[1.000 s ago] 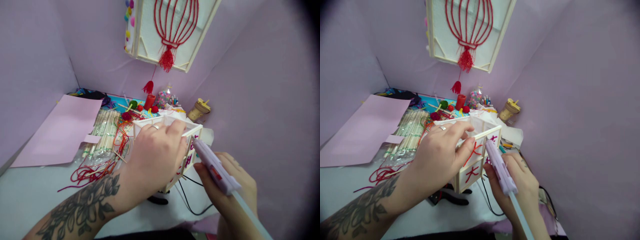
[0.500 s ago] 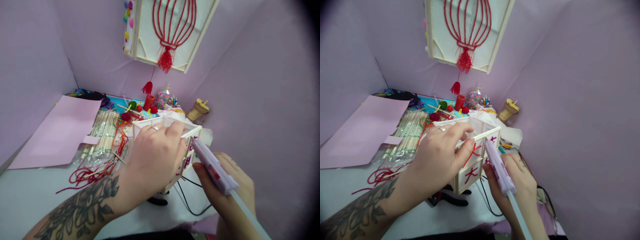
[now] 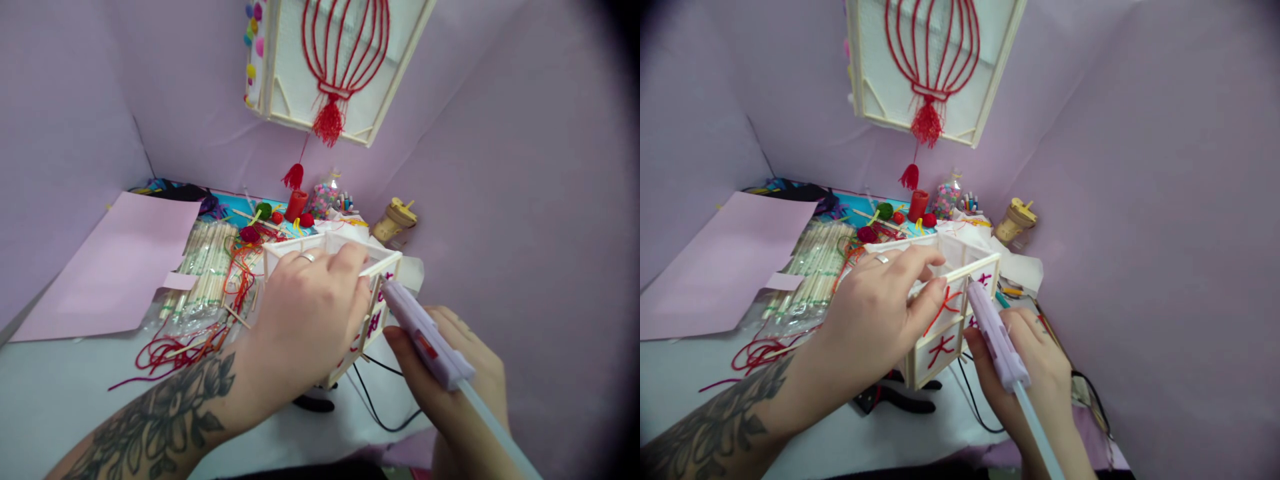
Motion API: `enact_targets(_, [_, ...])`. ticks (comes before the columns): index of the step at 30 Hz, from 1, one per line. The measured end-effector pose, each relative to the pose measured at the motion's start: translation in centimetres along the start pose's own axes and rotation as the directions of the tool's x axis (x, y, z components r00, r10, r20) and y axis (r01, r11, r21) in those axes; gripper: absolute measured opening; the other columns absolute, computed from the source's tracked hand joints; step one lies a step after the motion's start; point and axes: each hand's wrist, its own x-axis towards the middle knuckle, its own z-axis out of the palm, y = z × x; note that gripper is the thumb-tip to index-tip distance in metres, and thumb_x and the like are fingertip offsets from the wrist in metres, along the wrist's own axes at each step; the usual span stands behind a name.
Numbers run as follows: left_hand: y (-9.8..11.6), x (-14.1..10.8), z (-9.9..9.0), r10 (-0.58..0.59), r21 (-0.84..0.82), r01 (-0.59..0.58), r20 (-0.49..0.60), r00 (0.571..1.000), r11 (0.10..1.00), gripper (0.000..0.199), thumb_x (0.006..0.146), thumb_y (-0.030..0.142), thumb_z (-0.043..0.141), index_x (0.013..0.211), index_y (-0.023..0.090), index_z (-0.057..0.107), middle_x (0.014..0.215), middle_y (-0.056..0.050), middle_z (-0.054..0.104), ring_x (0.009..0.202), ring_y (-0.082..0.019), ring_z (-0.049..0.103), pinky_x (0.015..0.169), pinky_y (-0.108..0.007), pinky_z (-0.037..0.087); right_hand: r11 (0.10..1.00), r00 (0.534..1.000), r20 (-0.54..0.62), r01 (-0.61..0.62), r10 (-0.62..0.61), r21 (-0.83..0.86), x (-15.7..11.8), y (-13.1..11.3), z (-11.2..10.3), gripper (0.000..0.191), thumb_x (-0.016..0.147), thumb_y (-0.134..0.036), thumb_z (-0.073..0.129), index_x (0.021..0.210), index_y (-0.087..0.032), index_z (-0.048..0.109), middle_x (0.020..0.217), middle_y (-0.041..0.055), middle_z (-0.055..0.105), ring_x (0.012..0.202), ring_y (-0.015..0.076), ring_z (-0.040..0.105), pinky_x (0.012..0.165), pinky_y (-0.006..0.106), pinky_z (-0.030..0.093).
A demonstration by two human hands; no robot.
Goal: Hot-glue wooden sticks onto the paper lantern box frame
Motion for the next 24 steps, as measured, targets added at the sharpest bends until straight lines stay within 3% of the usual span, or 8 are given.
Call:
enact_targets(9, [-0.01, -0.05, 0.24, 0.019, 0.009, -0.018, -0.045, 0.999, 1.000, 0.015, 0.093, 0.025, 0.052, 0.104, 0.019, 0.060, 0.082, 0.000, 0.072, 0.073, -0.026, 0.067, 0.070, -0.042, 0.047, 0.998, 0.999, -0.025, -0.026, 0.027, 0.048, -0.04, 0.08, -0.08, 0.019, 0.092, -0.032, 0.060, 0.079, -0.021, 0.053, 0.077, 0.0009, 0.058, 0.067, 0.0152, 0.058, 0.062, 0.028, 0.041])
enact_targets(19, [-0.12, 0.11, 0.11, -0.015, -0.036, 0.015, 0.001, 1.000, 0.999, 0.015, 0.093, 0.023, 0.052, 0.105, 0.019, 0.059, 0.084, -0.002, 0.073, 0.077, -0.027, 0.069, 0.073, -0.042, 0.048, 0.999, 0.999, 0.010, -0.038, 0.038, 0.013, -0.28, 0.43, 0.14, 0.027, 0.094, -0.036, 0.057, 0.073, -0.021, 0.049, 0.078, 0.0017, 0.057, 0.067, 0.0145, 0.056, 0.063, 0.028, 0.040])
enact_targets(24, [-0.17, -0.02, 0.05, -0.018, -0.040, 0.018, 0.002, 1.000, 0.999, 0.015, 0.093, 0.023, 0.051, 0.106, 0.019, 0.059, 0.086, -0.003, 0.073, 0.081, -0.027, 0.070, 0.075, -0.043, 0.049, 0.991, 0.999, 0.005, -0.054, 0.054, 0.122, -0.32, 0.21, -0.14, 0.022, 0.093, -0.033, 0.060, 0.076, -0.021, 0.052, 0.072, -0.0013, 0.053, 0.065, 0.0132, 0.054, 0.062, 0.027, 0.039])
